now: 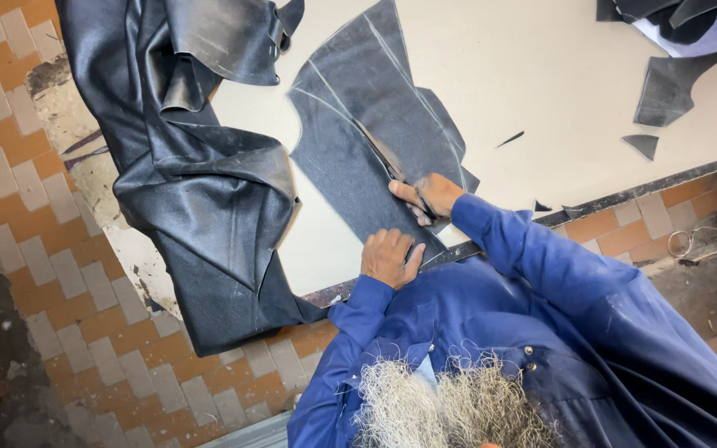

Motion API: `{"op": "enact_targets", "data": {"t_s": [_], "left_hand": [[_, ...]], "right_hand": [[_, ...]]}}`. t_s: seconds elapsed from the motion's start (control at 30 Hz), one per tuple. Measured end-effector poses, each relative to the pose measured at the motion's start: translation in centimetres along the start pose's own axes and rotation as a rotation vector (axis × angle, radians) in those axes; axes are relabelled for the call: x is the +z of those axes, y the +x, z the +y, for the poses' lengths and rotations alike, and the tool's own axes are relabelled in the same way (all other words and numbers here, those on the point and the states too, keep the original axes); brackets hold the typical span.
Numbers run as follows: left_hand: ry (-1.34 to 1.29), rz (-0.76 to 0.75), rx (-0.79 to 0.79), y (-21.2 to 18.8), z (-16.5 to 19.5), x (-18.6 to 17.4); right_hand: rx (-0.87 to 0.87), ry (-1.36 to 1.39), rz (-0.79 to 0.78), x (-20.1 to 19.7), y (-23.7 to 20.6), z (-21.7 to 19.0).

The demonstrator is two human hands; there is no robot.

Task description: The person cuts a large piece of black leather on a white table using shears, following chalk lines to produce multiple pattern pieces. The person repeatedly repositions the leather, cuts along marked edges, and stacks the finished pieces on the table.

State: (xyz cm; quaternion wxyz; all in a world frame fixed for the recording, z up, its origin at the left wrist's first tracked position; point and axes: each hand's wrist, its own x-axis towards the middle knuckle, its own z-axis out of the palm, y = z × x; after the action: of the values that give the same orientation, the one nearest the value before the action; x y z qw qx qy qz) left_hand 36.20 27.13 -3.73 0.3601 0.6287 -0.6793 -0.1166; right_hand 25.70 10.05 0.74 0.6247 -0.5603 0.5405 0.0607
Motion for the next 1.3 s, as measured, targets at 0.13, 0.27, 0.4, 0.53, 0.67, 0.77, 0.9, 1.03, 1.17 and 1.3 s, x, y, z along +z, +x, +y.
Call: {"op": "enact_targets", "data": {"t_s": [0.13,0.27,0.4,0.53,0.67,0.77,0.9,1.03,1.17,1.3], "left_hand": [[0.024,-0.017,0.012,0.3,0.0,0.0],[0.025,-0.013,0.011,0.5,-0.2,0.1],[0.024,-0.019,0.002,0.6,-0.7,0.2],[0.052,0.003,0.034,0.7,-1.1,0.2],[0.066,0.042,0.036,0.8,-1.2,0.4],[0.068,0.009,0.041,0.9,-1.4,0.5],[0.079,0.022,0.047,0.8,-1.9,0.6],[0.075,-0.008,0.029,0.7,-2.2,0.6],[0.091,-0.007,0.038,0.6,-2.4,0.7],[0.103,-0.025,0.026,0.8,-2.5,0.9]], "right_hand": [[0.003,0.122,-0.07,-0.8,2.0,-2.3],[-0.04,-0.048,-0.03,-1.8,2.9,-3.1],[-0.044,-0.222,0.047,-2.6,2.9,-3.3],[-0.046,-0.284,0.036,-3.1,3.0,-4.1],[-0.073,-0.276,-0.039,-3.4,4.3,-5.7],[-0.067,-0.226,-0.087,-3.4,6.1,-7.0],[-0.099,-0.232,-0.106,-3.7,7.5,-7.9],[-0.077,-0.417,-0.049,-4.4,7.3,-8.4],[-0.078,-0.459,-0.042,-4.8,6.9,-9.1],[-0.097,-0.404,-0.078,-4.8,7.7,-10.2]]}}
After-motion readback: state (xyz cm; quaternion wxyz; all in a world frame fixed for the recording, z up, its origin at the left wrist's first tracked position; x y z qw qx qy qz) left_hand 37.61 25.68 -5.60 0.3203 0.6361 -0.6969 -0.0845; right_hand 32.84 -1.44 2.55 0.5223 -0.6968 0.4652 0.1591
